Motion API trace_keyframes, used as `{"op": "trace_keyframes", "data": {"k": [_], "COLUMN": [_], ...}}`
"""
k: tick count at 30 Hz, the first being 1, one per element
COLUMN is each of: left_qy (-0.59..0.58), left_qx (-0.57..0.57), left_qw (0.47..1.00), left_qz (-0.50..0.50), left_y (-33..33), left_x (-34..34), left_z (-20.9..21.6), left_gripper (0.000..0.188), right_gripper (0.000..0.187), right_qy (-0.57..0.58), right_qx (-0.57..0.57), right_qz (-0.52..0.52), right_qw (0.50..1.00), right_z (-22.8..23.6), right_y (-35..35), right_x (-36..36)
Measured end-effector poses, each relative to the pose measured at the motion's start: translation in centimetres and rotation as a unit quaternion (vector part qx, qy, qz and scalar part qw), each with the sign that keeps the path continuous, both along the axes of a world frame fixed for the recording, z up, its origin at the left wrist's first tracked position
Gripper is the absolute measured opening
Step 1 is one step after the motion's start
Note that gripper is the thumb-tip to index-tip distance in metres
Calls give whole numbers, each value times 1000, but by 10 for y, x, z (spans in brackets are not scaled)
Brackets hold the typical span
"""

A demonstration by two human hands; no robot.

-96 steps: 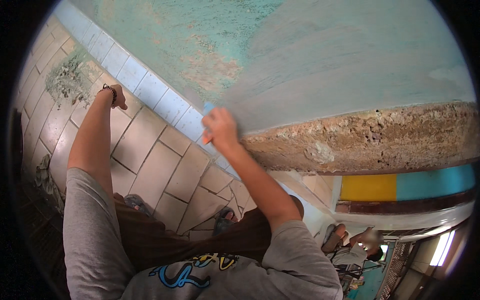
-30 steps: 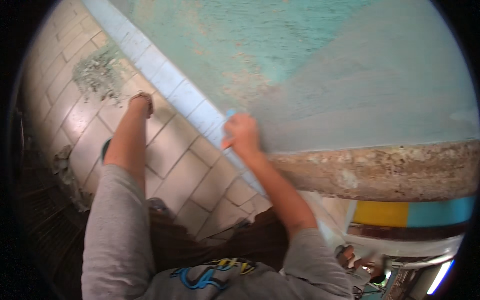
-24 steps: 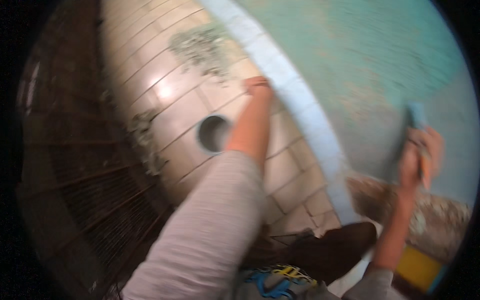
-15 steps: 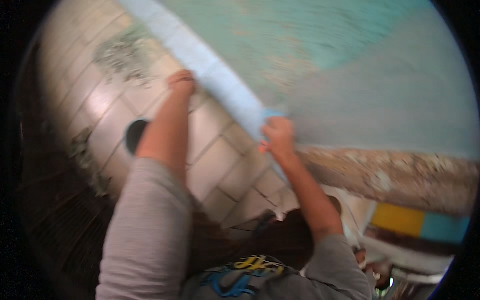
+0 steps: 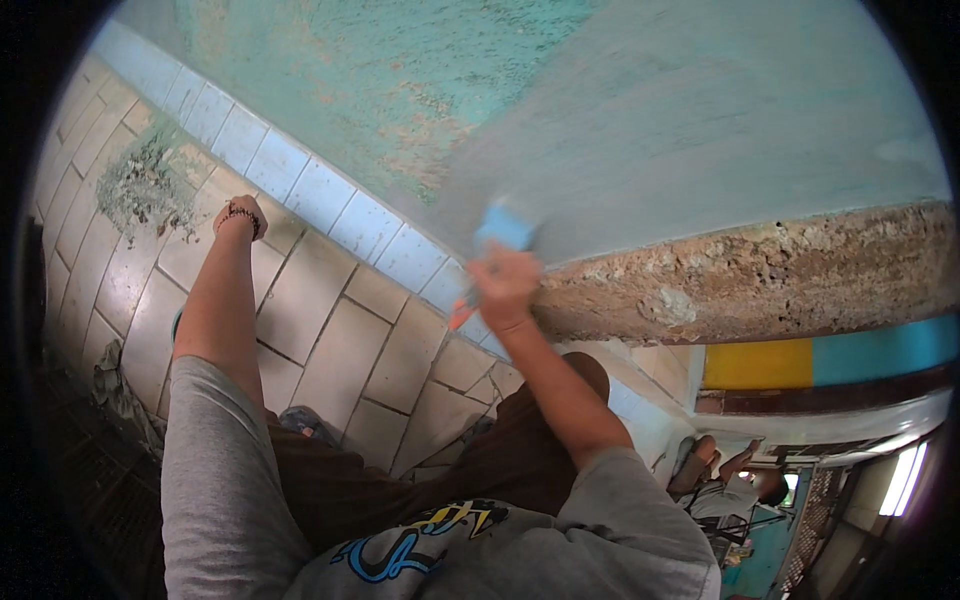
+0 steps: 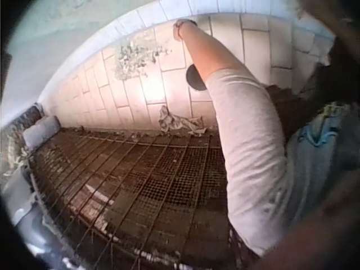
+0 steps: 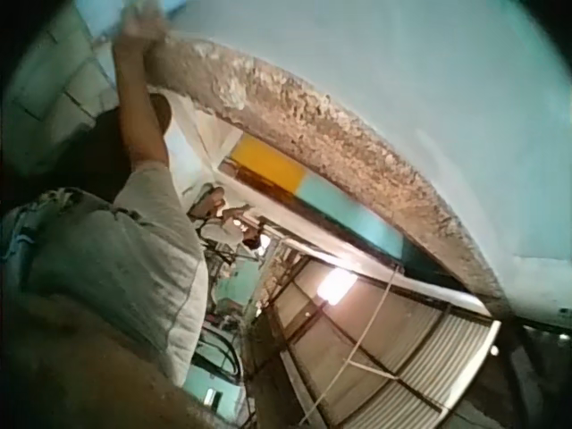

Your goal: The person paints a textured wall with light gray or blue paint using a paint brush.

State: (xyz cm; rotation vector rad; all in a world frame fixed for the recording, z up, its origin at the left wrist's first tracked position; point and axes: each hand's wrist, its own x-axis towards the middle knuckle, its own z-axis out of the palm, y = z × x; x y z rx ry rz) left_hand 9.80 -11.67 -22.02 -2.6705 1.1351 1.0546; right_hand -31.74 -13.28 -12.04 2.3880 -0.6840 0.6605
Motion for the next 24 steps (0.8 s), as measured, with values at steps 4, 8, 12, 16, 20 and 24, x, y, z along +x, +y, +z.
{"op": "trace_keyframes", "data": {"k": [4,8,12,16,20,24], "left_qy": [-10,-4,9,25,33,38], "left_qx": [51,75,21,13,17,26], "left_qw": [999,997,998,999,998,998], "left_qz": [-10,-3,53,47,41,46], "left_y": [11,23,27,18,22,29], "left_x": [13,24,33,23,25,33], "left_z": [-5,-12,-9,4,-1,0], "left_gripper": [40,39,33,38,38,38], "right_gripper": [15,16,15,17,10,21], "right_qy": [13,-90,-196,-24,72,-108], "right_qx": [349,292,78,-37,252,273], "right_qz": [58,129,140,-10,54,111], "right_qw": [935,943,967,999,963,950], "right_z": [-12,85,123,3,-70,-15], "right_y": [8,-22,2,-18,-10,-20], "right_x": [54,111,138,113,113,119]}}
